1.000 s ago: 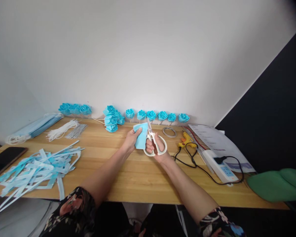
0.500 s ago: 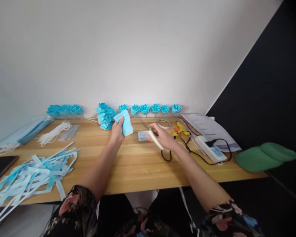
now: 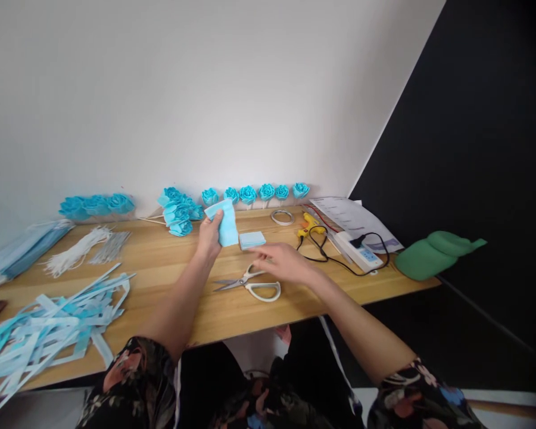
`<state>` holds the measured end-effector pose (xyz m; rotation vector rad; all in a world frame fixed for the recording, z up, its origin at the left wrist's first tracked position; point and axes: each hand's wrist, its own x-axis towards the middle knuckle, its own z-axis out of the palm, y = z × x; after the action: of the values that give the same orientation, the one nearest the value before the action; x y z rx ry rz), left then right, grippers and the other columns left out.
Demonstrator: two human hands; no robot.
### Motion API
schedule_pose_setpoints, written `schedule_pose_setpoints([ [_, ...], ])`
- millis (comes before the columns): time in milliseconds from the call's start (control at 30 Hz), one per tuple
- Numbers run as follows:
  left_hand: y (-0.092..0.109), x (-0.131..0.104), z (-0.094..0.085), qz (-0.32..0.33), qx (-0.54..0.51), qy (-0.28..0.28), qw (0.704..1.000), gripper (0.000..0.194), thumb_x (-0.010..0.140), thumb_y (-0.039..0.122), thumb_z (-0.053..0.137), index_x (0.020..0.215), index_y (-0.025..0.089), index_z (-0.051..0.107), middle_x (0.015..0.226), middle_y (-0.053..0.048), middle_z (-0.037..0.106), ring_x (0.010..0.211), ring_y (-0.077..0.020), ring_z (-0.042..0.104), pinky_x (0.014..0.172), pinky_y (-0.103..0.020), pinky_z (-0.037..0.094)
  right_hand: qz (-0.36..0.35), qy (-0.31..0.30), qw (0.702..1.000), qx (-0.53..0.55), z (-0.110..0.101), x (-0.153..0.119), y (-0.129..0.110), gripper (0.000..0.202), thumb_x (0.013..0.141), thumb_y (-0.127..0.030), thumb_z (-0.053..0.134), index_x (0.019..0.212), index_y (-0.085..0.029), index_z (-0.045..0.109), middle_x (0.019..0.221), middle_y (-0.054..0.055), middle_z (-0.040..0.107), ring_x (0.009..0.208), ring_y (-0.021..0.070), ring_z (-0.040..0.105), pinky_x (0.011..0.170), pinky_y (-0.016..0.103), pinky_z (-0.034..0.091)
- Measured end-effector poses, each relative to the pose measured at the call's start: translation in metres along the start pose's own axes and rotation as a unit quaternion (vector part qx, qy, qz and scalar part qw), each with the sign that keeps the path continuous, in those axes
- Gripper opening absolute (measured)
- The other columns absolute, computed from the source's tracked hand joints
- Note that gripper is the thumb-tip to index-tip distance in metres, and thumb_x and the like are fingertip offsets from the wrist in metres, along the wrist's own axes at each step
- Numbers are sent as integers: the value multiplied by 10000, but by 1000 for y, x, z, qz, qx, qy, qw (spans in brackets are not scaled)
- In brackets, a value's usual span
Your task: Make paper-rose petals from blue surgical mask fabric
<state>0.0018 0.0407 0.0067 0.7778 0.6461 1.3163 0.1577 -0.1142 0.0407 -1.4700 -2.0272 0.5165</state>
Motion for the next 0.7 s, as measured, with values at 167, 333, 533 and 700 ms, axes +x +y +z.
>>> schedule_pose_setpoints([
  [167, -2, -18, 13, 0, 109, -83, 991, 429, 580, 438, 827, 843, 128, 688, 691, -25, 693, 612, -155, 630, 581, -244, 497, 46, 207, 966, 150, -14, 23, 17, 416, 821, -413, 641, 1207, -257, 640, 1003, 56, 699, 839, 202, 637, 725, 328, 484],
  [333, 3, -32, 23, -6, 191, -168, 967, 292, 648, 357, 794, 808, 125, 714, 701, -31, 692, 576, -140, 597, 534, -222, 451, -36, 223, 967, 115, -21, 46, 11, 398, 824, -391, 642, 1202, -270, 642, 1116, 73, 672, 1001, 240, 594, 880, 398, 441],
  [533, 2, -34, 25, -12, 215, -195, 957, 265, 656, 355, 780, 772, 128, 708, 690, -26, 676, 579, -142, 580, 526, -217, 417, -56, 207, 976, 45, -21, 72, 15, 173, 839, -355, 614, 784, -219, 706, 738, 13, 640, 715, 167, 548, 710, 288, 397],
  [700, 0, -19, 13, 35, 226, -123, 966, 338, 657, 456, 763, 705, 136, 664, 509, 31, 524, 454, -77, 433, 442, -193, 297, 7, 329, 935, 131, -25, 84, 45, 303, 849, -441, 544, 723, -178, 626, 653, -10, 543, 628, 142, 469, 591, 251, 341],
])
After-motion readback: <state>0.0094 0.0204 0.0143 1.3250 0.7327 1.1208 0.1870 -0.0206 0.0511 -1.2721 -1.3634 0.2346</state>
